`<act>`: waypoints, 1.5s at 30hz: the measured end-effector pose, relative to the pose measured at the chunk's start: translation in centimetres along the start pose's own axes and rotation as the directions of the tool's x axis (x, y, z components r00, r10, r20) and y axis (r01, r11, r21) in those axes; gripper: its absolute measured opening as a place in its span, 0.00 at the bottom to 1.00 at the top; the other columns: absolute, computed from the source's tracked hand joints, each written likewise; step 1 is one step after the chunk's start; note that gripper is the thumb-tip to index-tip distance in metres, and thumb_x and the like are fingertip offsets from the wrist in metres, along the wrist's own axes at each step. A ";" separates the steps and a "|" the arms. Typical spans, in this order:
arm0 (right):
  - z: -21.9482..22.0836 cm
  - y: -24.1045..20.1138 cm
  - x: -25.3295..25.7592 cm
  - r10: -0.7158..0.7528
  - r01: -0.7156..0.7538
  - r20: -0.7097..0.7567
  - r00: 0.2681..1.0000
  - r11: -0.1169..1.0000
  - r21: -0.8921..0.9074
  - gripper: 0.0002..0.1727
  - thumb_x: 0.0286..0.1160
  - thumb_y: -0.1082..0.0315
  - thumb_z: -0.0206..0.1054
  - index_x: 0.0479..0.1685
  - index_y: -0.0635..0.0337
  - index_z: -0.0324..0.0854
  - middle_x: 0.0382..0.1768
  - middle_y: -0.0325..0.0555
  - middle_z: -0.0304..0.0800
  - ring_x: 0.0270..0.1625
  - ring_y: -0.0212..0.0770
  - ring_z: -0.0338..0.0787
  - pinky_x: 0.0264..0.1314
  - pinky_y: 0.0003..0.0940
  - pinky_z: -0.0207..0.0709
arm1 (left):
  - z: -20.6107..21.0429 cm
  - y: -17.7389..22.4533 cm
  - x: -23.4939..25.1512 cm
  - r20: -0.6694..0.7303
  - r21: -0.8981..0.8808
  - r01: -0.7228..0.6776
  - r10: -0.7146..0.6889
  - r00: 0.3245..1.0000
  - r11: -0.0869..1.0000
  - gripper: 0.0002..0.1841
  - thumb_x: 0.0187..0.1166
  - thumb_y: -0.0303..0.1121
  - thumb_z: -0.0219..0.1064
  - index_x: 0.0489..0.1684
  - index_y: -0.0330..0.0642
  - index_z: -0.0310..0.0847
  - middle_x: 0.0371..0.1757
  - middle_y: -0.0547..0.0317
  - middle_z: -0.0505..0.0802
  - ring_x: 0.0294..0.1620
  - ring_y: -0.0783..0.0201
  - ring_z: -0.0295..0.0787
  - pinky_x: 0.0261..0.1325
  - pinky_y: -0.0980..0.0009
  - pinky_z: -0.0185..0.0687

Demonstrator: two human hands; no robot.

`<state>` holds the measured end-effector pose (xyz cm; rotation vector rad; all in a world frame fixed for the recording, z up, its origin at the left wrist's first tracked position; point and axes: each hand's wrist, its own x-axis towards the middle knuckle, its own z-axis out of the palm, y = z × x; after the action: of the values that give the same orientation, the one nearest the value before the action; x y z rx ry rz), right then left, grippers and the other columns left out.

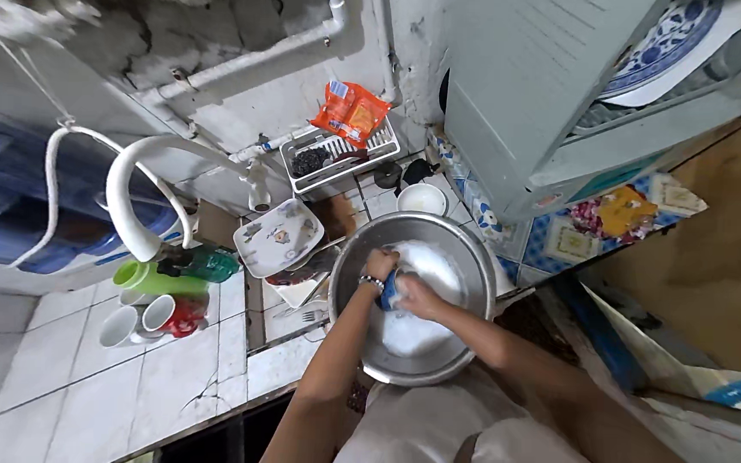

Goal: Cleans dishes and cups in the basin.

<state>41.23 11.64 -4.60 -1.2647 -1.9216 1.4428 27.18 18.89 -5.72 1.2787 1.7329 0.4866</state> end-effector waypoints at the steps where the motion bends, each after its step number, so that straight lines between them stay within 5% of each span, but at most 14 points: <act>1: -0.1 -0.3 0.7 0.047 -0.031 -0.110 0.993 0.990 0.140 0.22 0.74 0.72 0.71 0.60 0.82 0.79 0.54 0.70 0.87 0.60 0.57 0.87 0.70 0.49 0.78 | -0.3 0.6 -0.4 -0.069 -0.007 -0.018 0.018 0.997 1.000 0.15 0.83 0.33 0.63 0.32 0.27 0.85 0.33 0.45 0.88 0.37 0.56 0.84 0.50 0.53 0.79; 4: -1.0 -1.1 2.5 0.279 -0.133 -0.231 0.932 0.857 0.498 0.15 0.77 0.72 0.69 0.54 0.76 0.79 0.39 0.52 0.84 0.39 0.37 0.82 0.47 0.34 0.79 | -1.5 2.5 -2.1 -0.109 0.187 -0.097 0.118 0.987 0.978 0.18 0.84 0.36 0.61 0.31 0.30 0.88 0.34 0.42 0.91 0.43 0.49 0.88 0.54 0.46 0.79; 7: -1.2 -0.9 2.8 0.337 -0.099 -0.251 0.907 0.752 0.652 0.14 0.78 0.78 0.65 0.59 0.77 0.78 0.45 0.55 0.86 0.45 0.37 0.85 0.53 0.34 0.81 | -1.5 2.9 -2.9 -0.060 0.357 -0.211 0.248 0.967 0.910 0.20 0.83 0.38 0.60 0.26 0.30 0.87 0.32 0.37 0.91 0.43 0.40 0.90 0.53 0.38 0.78; 12: -1.4 -1.0 0.8 -0.097 0.098 -0.017 0.995 0.994 0.057 0.20 0.79 0.69 0.68 0.61 0.80 0.81 0.55 0.68 0.89 0.62 0.54 0.89 0.73 0.47 0.77 | -2.6 3.7 -2.4 -0.119 0.194 -0.220 0.245 0.962 0.956 0.19 0.79 0.33 0.63 0.13 0.35 0.75 0.18 0.51 0.80 0.25 0.53 0.77 0.34 0.48 0.72; 16: -2.3 -2.6 -0.2 -0.076 0.248 0.352 0.933 0.844 -0.475 0.18 0.88 0.70 0.57 0.63 0.76 0.82 0.64 0.73 0.84 0.71 0.71 0.82 0.74 0.65 0.71 | -4.0 3.9 -2.0 0.056 0.056 -0.235 0.231 0.971 0.970 0.21 0.80 0.29 0.63 0.09 0.42 0.67 0.14 0.62 0.73 0.18 0.67 0.67 0.27 0.65 0.65; 20: -2.4 -2.8 0.9 0.038 0.306 0.475 0.879 0.719 -0.624 0.18 0.87 0.70 0.56 0.58 0.80 0.80 0.58 0.78 0.85 0.65 0.77 0.84 0.65 0.72 0.72 | -3.7 3.9 -1.9 0.131 0.081 -0.272 0.260 0.957 0.959 0.22 0.77 0.27 0.64 0.07 0.42 0.66 0.13 0.63 0.72 0.18 0.68 0.69 0.28 0.65 0.66; 23: 0.8 -0.4 1.3 -0.087 0.234 0.330 0.940 0.868 -0.438 0.20 0.81 0.65 0.66 0.56 0.79 0.83 0.56 0.75 0.88 0.65 0.73 0.85 0.70 0.72 0.71 | -2.9 3.0 -2.6 0.086 0.196 -0.243 0.230 0.969 0.950 0.18 0.79 0.34 0.63 0.14 0.37 0.76 0.17 0.58 0.80 0.23 0.61 0.78 0.34 0.56 0.76; 27: 3.5 -0.1 1.9 -0.111 0.128 -0.067 0.992 0.924 0.359 0.32 0.65 0.78 0.72 0.71 0.82 0.70 0.61 0.61 0.88 0.64 0.41 0.88 0.75 0.36 0.79 | -3.4 2.2 -4.2 0.007 0.319 -0.315 0.330 0.944 0.894 0.20 0.81 0.37 0.56 0.23 0.29 0.82 0.26 0.43 0.87 0.34 0.45 0.87 0.44 0.43 0.79; 30: 3.2 -2.6 2.1 0.210 -0.029 -0.097 0.973 0.525 0.850 0.20 0.69 0.84 0.54 0.61 0.66 0.73 0.44 0.45 0.86 0.45 0.33 0.87 0.50 0.33 0.83 | -2.8 -0.3 -5.1 -0.179 0.424 -0.587 0.700 0.692 0.689 0.21 0.74 0.35 0.54 0.17 0.26 0.82 0.26 0.35 0.90 0.36 0.38 0.93 0.43 0.41 0.84; 32: 2.3 -3.6 2.3 0.328 -0.052 -0.040 0.944 0.269 0.962 0.17 0.86 0.71 0.39 0.54 0.59 0.76 0.39 0.42 0.88 0.42 0.34 0.88 0.47 0.35 0.83 | -2.0 -1.6 -4.5 -0.313 0.471 -0.718 0.858 0.408 0.513 0.21 0.73 0.36 0.53 0.12 0.32 0.82 0.23 0.42 0.90 0.30 0.45 0.93 0.39 0.51 0.87; 34: 1.6 -4.2 2.7 0.410 -0.038 -0.027 0.912 0.150 0.988 0.17 0.90 0.68 0.40 0.59 0.60 0.74 0.42 0.46 0.85 0.43 0.38 0.87 0.48 0.36 0.83 | -0.9 -2.3 -4.2 -0.450 0.428 -0.779 0.856 0.256 0.458 0.19 0.71 0.38 0.54 0.11 0.36 0.77 0.22 0.46 0.88 0.31 0.51 0.89 0.41 0.59 0.84; 39: 0.4 -4.6 3.7 0.473 0.055 -0.147 0.869 0.203 0.978 0.22 0.96 0.60 0.41 0.72 0.64 0.70 0.54 0.52 0.86 0.52 0.40 0.88 0.55 0.37 0.84 | 2.1 -2.7 -6.2 -0.695 -0.248 -0.677 0.360 0.622 0.693 0.24 0.57 0.23 0.59 0.53 0.14 0.62 0.61 0.28 0.76 0.67 0.52 0.74 0.72 0.65 0.70; 43: -0.6 -6.1 3.3 0.398 -0.015 -0.105 0.911 0.288 0.957 0.24 0.97 0.56 0.39 0.68 0.65 0.73 0.49 0.51 0.89 0.49 0.41 0.90 0.55 0.40 0.86 | 2.1 -1.3 -6.0 -0.379 -0.803 -0.208 -0.210 0.901 0.558 0.17 0.88 0.21 0.47 0.73 0.26 0.65 0.55 0.40 0.84 0.49 0.58 0.84 0.52 0.61 0.84; 45: -0.3 -7.4 2.4 0.370 -0.105 -0.058 0.927 0.406 0.908 0.23 0.97 0.57 0.41 0.69 0.65 0.73 0.50 0.51 0.88 0.51 0.40 0.90 0.55 0.40 0.86 | 0.9 -1.3 -5.9 -0.193 -0.801 -0.092 -0.109 0.975 0.592 0.17 0.92 0.23 0.42 0.71 0.21 0.65 0.59 0.38 0.82 0.54 0.59 0.80 0.62 0.64 0.78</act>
<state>37.20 13.44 1.84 -1.0767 -0.5209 1.9159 27.60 12.94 -4.64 0.5413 1.3801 1.2904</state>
